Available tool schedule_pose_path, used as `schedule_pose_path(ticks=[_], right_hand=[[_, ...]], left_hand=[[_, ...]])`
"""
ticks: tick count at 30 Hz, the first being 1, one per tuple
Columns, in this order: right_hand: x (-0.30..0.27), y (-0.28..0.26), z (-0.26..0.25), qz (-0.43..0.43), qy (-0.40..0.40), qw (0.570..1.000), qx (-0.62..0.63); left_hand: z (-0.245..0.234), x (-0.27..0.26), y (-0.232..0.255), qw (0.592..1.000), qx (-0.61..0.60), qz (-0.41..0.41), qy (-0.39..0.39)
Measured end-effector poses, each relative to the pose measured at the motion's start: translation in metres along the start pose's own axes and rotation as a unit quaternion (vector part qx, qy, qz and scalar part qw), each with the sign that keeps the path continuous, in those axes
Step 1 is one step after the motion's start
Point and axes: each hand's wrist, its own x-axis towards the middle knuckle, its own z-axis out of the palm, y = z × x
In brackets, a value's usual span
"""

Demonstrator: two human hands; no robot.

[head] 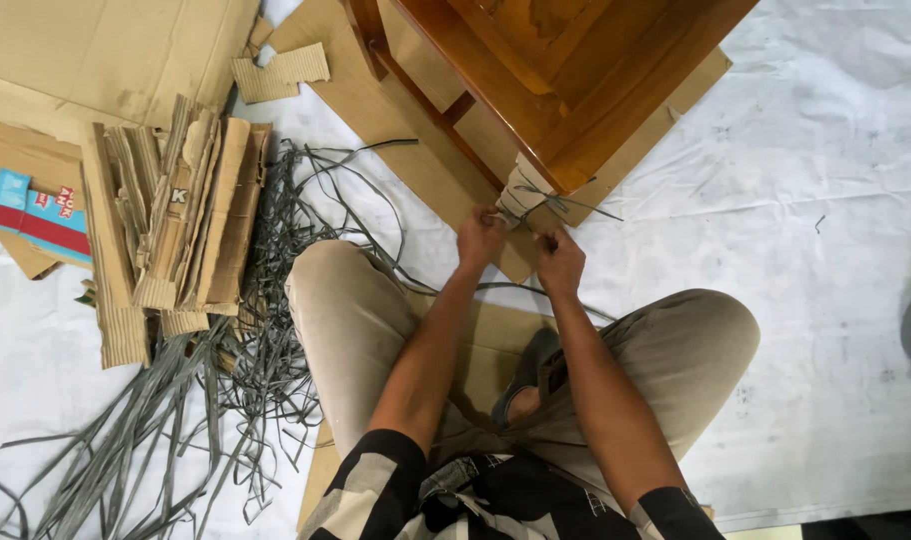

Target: Wrapping the legs of a wooden chair with cardboard and securing them with plastic straps.

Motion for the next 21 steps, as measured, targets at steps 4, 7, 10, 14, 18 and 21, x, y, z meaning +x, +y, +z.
schedule_pose_path(ticks=[4, 7, 10, 14, 18, 21], right_hand=[[-0.004, -0.002, 0.008, 0.004, -0.008, 1.0, -0.025], [-0.002, 0.007, 0.013, 0.019, -0.034, 0.999, -0.033], [-0.003, 0.007, 0.01, 0.024, -0.027, 0.998, -0.043], [0.0, 0.005, 0.01, 0.005, 0.0, 0.999, -0.045], [0.013, 0.007, 0.017, 0.008, -0.003, 1.0, 0.005], [0.01, -0.032, 0.001, 0.026, -0.044, 0.997, 0.059]], left_hand=[[0.014, -0.013, -0.003, 0.997, -0.072, 0.017, 0.013], [0.02, -0.018, -0.002, 0.993, -0.095, 0.065, 0.036], [0.018, -0.018, -0.004, 0.968, -0.242, 0.062, -0.038], [0.016, -0.023, -0.002, 0.95, -0.297, 0.074, -0.07], [0.011, -0.038, 0.003, 0.935, -0.332, 0.098, -0.079], [0.015, -0.037, -0.011, 0.932, -0.333, 0.112, -0.089]])
